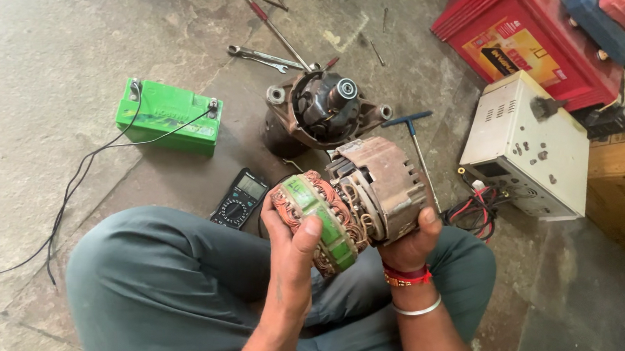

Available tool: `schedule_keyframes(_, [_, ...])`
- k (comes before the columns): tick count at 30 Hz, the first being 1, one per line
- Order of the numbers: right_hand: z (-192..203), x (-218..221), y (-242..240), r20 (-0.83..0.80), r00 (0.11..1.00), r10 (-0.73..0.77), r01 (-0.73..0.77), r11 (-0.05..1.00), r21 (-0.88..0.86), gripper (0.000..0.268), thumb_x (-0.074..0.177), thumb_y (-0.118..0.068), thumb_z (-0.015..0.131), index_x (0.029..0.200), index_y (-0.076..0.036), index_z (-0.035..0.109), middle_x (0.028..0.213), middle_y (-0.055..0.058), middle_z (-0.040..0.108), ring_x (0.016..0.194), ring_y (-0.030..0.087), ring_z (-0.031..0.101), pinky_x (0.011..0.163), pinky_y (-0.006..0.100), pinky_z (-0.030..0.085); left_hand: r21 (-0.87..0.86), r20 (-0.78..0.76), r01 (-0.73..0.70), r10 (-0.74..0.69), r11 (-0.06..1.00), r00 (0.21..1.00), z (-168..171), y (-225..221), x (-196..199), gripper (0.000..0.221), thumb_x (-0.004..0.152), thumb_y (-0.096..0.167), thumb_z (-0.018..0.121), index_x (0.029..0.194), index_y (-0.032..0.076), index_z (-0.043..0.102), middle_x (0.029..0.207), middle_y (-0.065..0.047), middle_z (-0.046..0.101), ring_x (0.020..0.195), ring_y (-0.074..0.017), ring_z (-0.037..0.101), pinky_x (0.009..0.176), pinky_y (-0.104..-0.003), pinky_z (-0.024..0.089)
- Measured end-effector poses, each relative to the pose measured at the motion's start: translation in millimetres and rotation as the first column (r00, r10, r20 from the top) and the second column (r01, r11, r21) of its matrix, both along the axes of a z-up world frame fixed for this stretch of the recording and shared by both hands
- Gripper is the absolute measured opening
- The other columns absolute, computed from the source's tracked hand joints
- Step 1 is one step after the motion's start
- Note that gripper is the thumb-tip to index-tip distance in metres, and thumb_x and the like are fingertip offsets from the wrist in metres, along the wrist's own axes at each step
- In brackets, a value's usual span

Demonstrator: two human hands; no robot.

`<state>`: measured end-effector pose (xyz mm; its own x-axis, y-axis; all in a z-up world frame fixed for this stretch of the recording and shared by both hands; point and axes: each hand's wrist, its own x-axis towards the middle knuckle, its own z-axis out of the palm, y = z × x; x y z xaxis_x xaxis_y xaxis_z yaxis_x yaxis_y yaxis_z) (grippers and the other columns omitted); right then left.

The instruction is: The person disassembles an alternator by hand, separates the stator and the housing, and touches the internal components with multimeter probes while the unit is connected to a battery.

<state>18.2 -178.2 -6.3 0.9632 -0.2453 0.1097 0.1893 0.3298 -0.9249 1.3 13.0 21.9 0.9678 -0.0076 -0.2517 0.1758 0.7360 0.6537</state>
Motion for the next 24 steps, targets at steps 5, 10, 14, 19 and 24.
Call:
schedule_keyframes(5, [5.2,0.7,3.6,0.030,1.000,0.009,-0.008,0.999,-0.037,0.083,0.087,-0.053,0.072,0.143,0.003,0.049,0.138,0.020,0.058,0.127,0.032,0.060,0.109,0.047,0.050,0.049,0.010,0.021,-0.021,0.999,1.000,-2.9,-1.1,-1.5,0.093,0.084,0.050,0.068,0.152,0.005,0.024,0.140,-0.015,0.051,0.131,-0.0245,0.051,0.112,-0.042,0.042])
schedule_keyframes(10, [13.8,2.3,8.9,0.115,0.992,0.046,-0.027,0.987,-0.158,0.083,0.087,-0.053,0.076,0.142,0.004,0.051,0.146,0.019,0.054,0.135,0.031,0.057,0.115,0.047,0.048,-0.094,0.021,-0.005,0.008,0.996,1.000,-7.1,-6.9,-1.9,0.090,0.086,0.049,0.066,0.154,0.003,0.030,0.137,-0.015,0.051,0.126,-0.0251,0.051,0.110,-0.041,0.042])
schedule_keyframes(14, [24.1,0.5,12.1,0.186,0.981,0.054,0.006,0.952,-0.305,0.081,0.090,-0.056,0.078,0.140,0.003,0.054,0.151,0.021,0.053,0.135,0.029,0.056,0.120,0.046,0.048,-0.276,0.018,-0.003,0.009,0.961,1.000,-17.3,-13.8,-3.6,0.093,0.085,0.045,0.067,0.158,0.006,0.026,0.146,-0.012,0.049,0.135,-0.0250,0.050,0.114,-0.043,0.041])
schedule_keyframes(19, [50.9,-11.5,22.3,0.322,0.939,0.121,0.100,0.798,-0.594,0.086,0.091,-0.061,0.078,0.147,-0.003,0.050,0.150,0.021,0.050,0.138,0.031,0.054,0.120,0.045,0.047,-0.564,0.066,0.016,0.026,0.826,0.998,-25.4,-21.1,-0.7,0.101,0.085,0.050,0.066,0.165,0.009,0.020,0.160,-0.013,0.041,0.147,-0.0298,0.040,0.122,-0.047,0.033])
schedule_keyframes(24, [72.6,-23.4,33.1,0.489,0.849,0.199,0.320,0.543,-0.776,0.101,0.076,-0.065,0.078,0.155,-0.016,0.040,0.164,0.018,0.039,0.150,0.034,0.044,0.127,0.050,0.041,-0.612,0.093,0.091,-0.043,0.786,0.995,-18.3,-19.8,-2.2,0.109,0.083,0.071,0.055,0.166,0.012,0.018,0.164,-0.018,0.034,0.150,-0.0336,0.036,0.124,-0.051,0.029])
